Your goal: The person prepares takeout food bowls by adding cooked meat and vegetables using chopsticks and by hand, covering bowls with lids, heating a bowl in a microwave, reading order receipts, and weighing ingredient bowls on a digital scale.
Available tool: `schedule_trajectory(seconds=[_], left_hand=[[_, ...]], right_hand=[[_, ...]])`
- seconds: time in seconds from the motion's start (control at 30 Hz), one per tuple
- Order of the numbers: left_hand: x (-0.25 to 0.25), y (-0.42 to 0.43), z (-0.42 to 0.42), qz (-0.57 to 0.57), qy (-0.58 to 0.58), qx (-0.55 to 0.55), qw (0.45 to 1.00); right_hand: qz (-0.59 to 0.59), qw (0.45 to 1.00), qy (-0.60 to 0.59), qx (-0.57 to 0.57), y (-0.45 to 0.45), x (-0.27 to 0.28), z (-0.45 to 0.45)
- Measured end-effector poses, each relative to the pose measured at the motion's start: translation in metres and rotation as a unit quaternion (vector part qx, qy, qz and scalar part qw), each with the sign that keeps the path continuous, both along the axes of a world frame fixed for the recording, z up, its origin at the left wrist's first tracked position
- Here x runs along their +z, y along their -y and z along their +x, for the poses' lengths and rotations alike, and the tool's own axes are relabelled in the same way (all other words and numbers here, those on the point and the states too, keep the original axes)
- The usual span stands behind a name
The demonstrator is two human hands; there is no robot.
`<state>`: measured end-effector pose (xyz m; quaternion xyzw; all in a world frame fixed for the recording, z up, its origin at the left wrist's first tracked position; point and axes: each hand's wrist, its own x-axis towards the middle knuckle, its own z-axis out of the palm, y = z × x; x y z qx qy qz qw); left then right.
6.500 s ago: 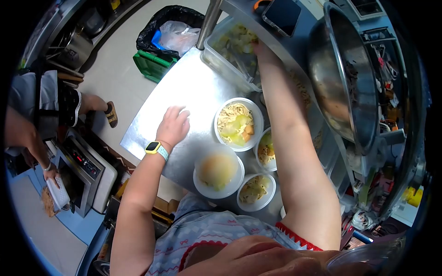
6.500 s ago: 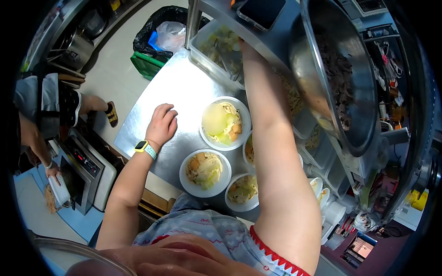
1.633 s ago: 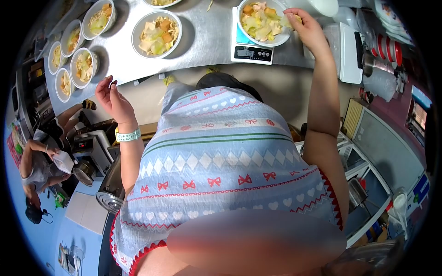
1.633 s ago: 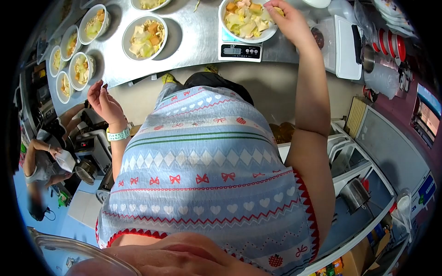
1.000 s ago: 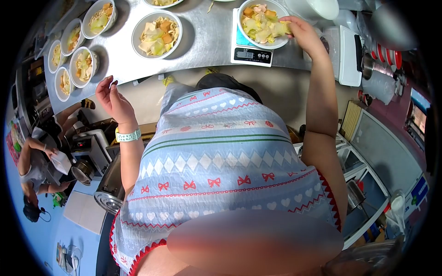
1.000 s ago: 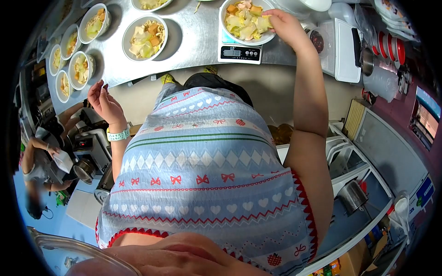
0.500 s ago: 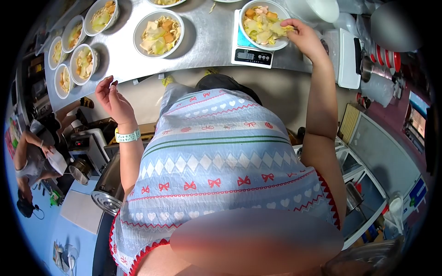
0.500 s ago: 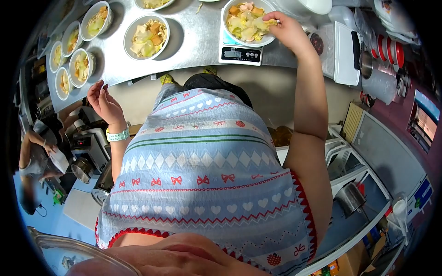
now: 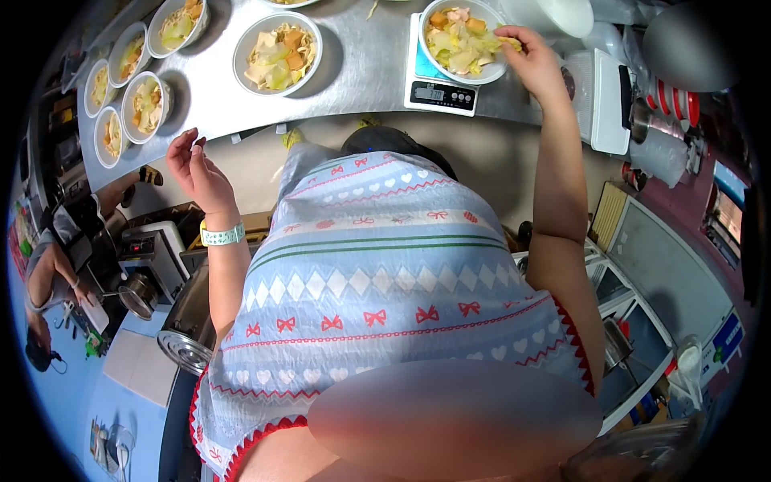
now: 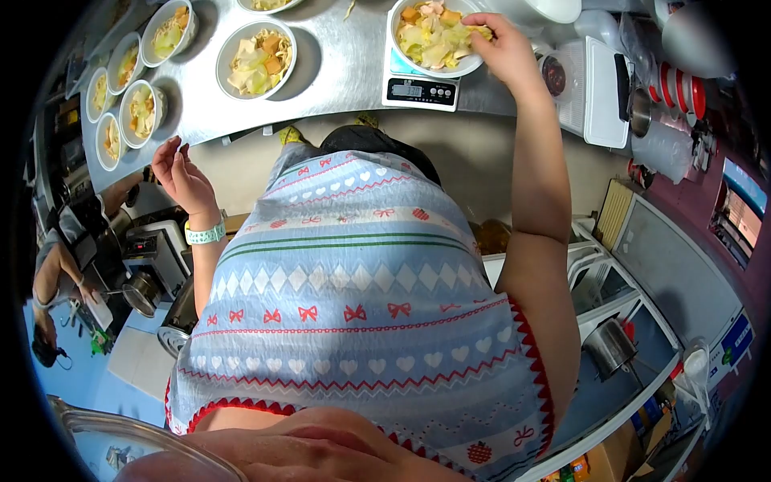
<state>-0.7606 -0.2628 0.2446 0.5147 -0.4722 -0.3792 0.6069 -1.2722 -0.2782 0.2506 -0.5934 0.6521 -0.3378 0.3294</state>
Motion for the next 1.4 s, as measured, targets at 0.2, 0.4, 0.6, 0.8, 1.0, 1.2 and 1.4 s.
schedule_trajectory(seconds=[0.2,0.4,0.6,0.8,1.0,1.2,1.4], left_hand=[[0.001,0.000,0.000,-0.002,-0.006,-0.003,1.000],[0.004,0.001,-0.001,0.000,-0.005,0.004,1.000],[0.005,0.001,0.000,0.003,-0.002,0.007,1.000],[0.006,0.001,0.000,0.006,0.001,0.008,1.000],[0.005,0.001,0.000,0.010,0.003,0.011,1.000],[0.006,0.000,0.001,0.010,0.002,0.014,1.000],[0.007,0.000,0.001,0.009,0.001,0.016,1.000]], right_hand=[[0.057,0.992,0.096,-0.052,-0.003,0.021,-0.002],[0.056,0.991,0.106,-0.055,-0.004,0.022,-0.005],[0.038,0.989,0.135,-0.056,-0.006,0.018,-0.006],[0.000,0.994,0.113,-0.014,-0.007,0.024,-0.003],[-0.032,0.997,-0.073,0.022,-0.008,0.020,0.007],[-0.048,0.996,0.004,-0.077,-0.008,0.029,0.009],[-0.047,0.986,0.118,-0.107,-0.008,0.035,0.001]])
